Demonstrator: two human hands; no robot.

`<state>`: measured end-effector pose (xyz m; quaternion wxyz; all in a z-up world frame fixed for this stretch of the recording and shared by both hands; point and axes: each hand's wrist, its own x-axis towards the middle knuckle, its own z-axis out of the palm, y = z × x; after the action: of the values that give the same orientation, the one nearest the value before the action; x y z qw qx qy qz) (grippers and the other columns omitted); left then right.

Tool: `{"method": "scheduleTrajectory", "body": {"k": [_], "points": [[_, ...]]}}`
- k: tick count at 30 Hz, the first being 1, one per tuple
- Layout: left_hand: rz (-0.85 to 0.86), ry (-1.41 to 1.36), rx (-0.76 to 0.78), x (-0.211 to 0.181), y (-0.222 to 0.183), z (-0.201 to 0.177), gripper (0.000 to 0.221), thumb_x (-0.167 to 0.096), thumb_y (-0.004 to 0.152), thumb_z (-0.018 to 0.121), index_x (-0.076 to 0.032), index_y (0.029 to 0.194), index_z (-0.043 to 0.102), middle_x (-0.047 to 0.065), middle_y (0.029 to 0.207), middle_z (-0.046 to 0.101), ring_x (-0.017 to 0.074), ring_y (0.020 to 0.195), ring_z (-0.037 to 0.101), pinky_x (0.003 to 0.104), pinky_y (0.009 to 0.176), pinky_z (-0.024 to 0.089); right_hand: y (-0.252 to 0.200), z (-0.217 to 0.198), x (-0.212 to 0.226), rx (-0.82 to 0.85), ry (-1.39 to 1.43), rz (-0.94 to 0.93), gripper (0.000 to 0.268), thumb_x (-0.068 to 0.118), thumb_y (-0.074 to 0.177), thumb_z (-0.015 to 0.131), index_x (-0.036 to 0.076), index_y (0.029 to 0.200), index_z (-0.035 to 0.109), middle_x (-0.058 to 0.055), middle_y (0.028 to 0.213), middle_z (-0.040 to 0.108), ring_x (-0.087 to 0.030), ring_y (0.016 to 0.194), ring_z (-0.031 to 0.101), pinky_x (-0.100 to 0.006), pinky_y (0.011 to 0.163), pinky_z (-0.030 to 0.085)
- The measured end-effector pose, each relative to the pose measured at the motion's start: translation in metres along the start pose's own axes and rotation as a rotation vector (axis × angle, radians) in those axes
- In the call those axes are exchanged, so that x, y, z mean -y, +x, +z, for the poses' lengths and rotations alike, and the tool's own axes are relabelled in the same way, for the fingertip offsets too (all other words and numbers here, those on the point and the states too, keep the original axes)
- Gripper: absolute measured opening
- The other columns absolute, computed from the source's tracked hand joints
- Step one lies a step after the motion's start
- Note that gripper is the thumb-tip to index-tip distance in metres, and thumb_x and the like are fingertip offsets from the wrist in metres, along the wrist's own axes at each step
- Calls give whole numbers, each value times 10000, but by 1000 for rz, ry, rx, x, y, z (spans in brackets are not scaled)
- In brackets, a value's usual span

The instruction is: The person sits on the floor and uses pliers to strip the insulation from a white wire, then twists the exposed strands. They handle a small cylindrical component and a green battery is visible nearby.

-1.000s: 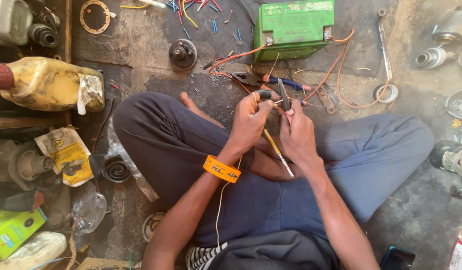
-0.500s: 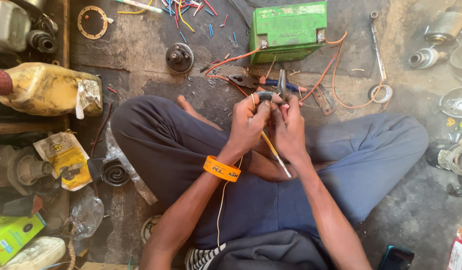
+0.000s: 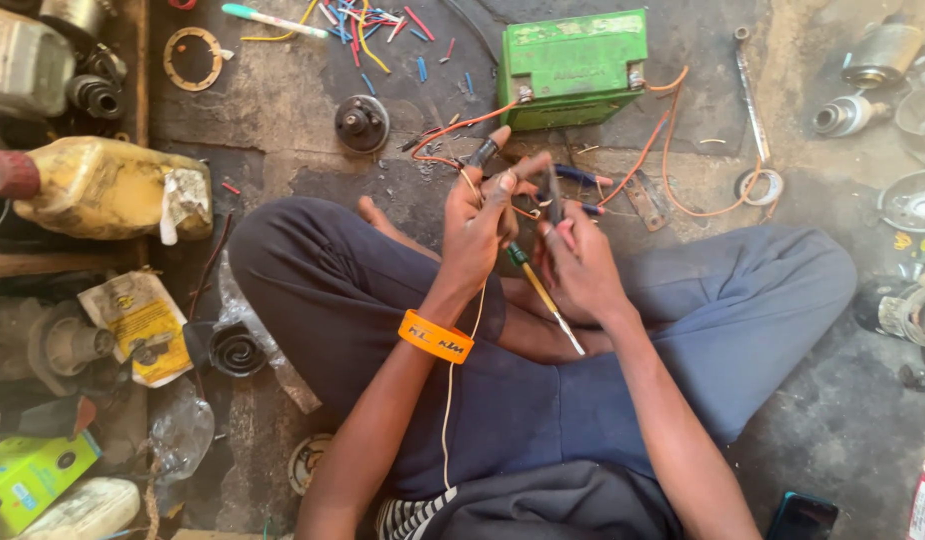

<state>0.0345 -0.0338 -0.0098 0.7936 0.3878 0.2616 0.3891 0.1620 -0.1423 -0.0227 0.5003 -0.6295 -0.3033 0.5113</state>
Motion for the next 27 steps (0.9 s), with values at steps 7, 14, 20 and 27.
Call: {"method": "scheduleTrajectory", "body": {"k": [7, 14, 20, 27], "points": [[300, 1052, -10, -2, -9, 5, 408, -145, 1145, 548, -42, 1530, 464, 69, 954, 767, -20, 801, 644, 235, 685, 497, -3, -10, 10, 52, 215, -10, 111, 116, 1046, 510, 66, 1136, 550, -26, 770, 603, -102, 602, 597, -240, 503, 474], [-88, 11, 174, 1, -9, -1, 501, -42, 1084, 528, -14, 1565, 390, 22, 818, 613, 84, 716, 570, 230, 663, 470, -11, 2, 4, 155, 303, -13, 99, 111, 1101, 494, 33, 1134, 545, -47, 794, 579, -120, 601, 571, -250, 516, 463], [6, 44, 48, 1, -10, -1, 506, -31, 1037, 505, -26, 1511, 326, 63, 993, 687, 78, 691, 579, 216, 667, 487, 1, 20, 10, 114, 336, 28, 143, 76, 1041, 456, 88, 1174, 505, 3, 853, 574, -108, 649, 619, -264, 514, 513], [-38, 102, 16, 16, -10, 12, 380, -33, 1070, 523, 17, 1442, 464, 31, 921, 634, 30, 720, 515, 161, 627, 398, -1, 9, 23, -47, 247, 63, 106, 87, 1062, 548, 56, 1163, 539, -24, 795, 611, -100, 646, 595, -261, 519, 465]]}}
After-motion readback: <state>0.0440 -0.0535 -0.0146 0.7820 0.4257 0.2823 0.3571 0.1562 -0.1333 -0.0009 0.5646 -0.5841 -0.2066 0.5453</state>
